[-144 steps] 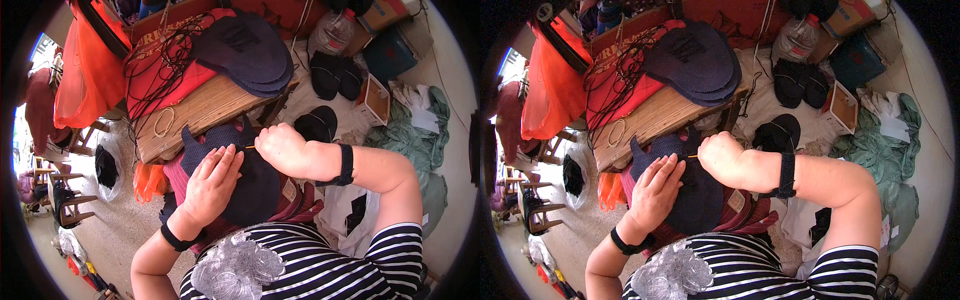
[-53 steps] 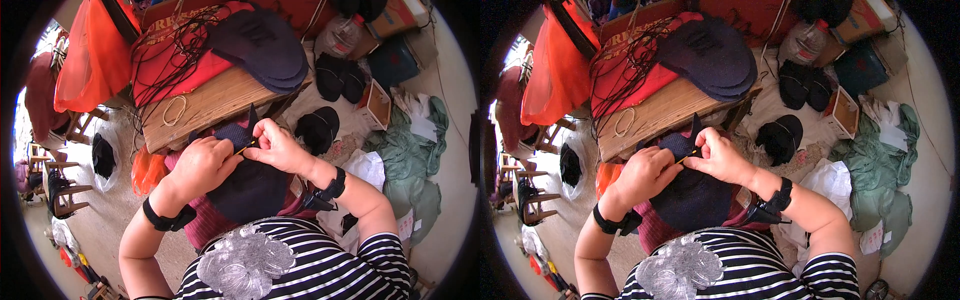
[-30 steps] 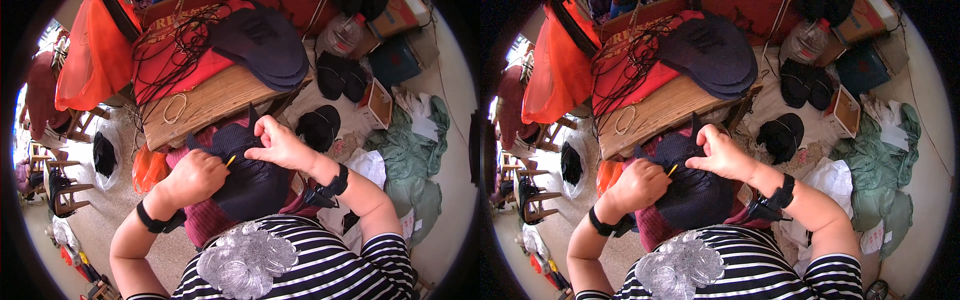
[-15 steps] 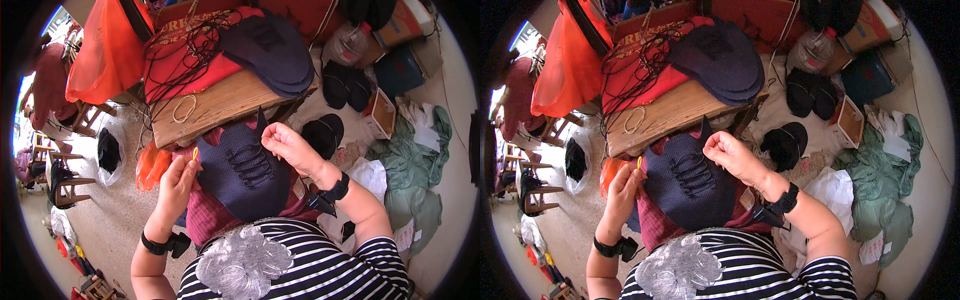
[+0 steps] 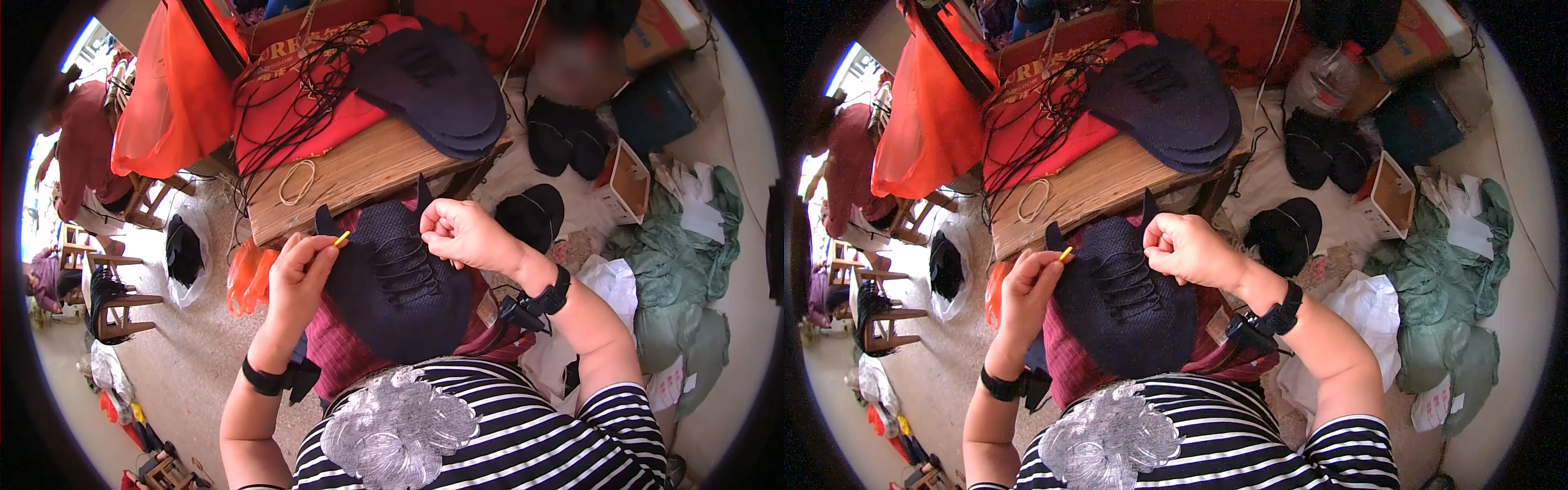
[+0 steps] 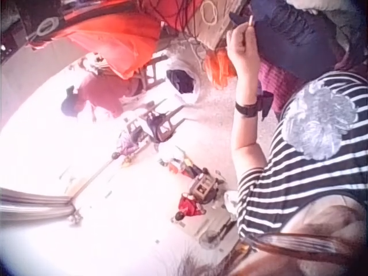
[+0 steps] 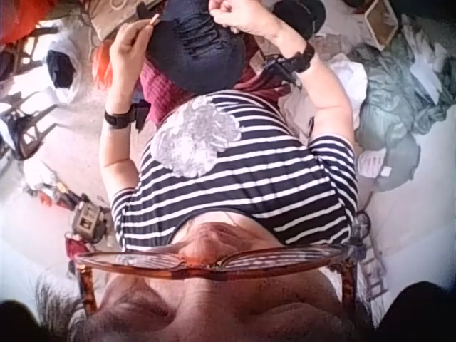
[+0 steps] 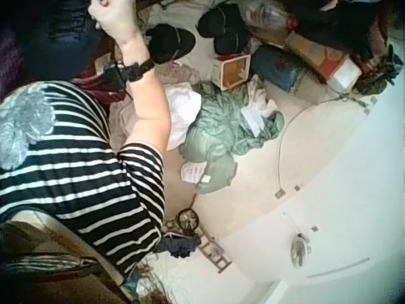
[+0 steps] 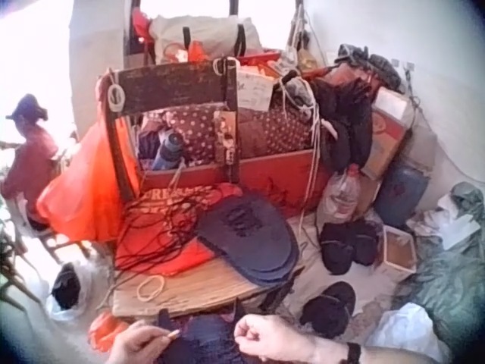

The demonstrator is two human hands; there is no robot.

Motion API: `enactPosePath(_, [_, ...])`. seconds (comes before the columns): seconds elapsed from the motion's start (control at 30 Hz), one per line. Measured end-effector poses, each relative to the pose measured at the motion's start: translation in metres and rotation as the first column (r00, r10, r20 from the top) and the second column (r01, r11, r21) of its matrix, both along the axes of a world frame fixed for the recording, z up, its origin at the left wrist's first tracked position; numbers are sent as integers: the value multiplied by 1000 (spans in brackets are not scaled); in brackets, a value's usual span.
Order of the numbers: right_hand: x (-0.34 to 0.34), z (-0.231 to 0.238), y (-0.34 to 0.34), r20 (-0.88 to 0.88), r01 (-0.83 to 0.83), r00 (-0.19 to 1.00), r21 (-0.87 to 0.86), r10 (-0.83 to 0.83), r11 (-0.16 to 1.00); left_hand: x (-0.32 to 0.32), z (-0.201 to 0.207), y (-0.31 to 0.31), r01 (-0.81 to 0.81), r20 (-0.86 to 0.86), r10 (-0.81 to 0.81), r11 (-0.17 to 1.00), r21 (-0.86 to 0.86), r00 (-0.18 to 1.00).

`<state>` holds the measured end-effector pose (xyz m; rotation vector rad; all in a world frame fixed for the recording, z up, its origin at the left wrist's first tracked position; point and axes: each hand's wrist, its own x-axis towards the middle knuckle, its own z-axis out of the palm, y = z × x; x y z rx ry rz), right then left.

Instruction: The recorder uses a yellow lacing tool to thread laces through the eyelets of a black shoe upper.

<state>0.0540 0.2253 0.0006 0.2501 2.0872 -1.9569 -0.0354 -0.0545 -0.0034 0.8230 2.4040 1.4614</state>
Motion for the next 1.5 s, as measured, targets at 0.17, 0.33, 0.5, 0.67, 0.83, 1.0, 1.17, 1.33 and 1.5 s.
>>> enactPosePath(0.17, [2, -9, 0, -26, -23, 999, 75, 25, 997, 4, -3, 8, 34, -259, -66, 991, -128, 964])
enactPosePath(0.33, [11, -24, 3, -14, 140, 989, -161, -144, 977, 5, -9, 9, 5, -231, -18, 998, -60, 973])
enactPosePath(0.5, [11, -43, 3, -93, 569, 800, -197, -593, 798, 0, -7, 18, -25, -172, 29, 999, 25, 985])
enactPosePath(0.67, [16, -26, 5, 293, 508, 859, -395, -419, 765, -3, -4, 29, 25, -199, -2, 993, 115, 980])
enactPosePath(0.83, [14, -63, 23, -175, 446, 867, -149, -467, 883, -15, -16, 29, 193, -444, -232, 972, -132, 865])
enactPosePath(1.0, [7, -82, 13, -470, 483, 830, 334, -301, 810, -21, -18, 31, 261, -417, -285, 959, -114, 863])
enactPosePath(1.17, [17, -88, 19, -94, 474, 870, -105, -484, 874, -18, -23, 17, 161, -341, -160, 987, -27, 926])
enactPosePath(1.33, [50, -68, 29, 181, 459, 887, -446, -425, 768, 4, -2, 2, -12, -604, -80, 989, -146, 793])
enactPosePath(1.5, [62, -43, 20, 282, 400, 915, -532, -289, 746, 27, 14, 5, 480, -559, -476, 864, -153, 679])
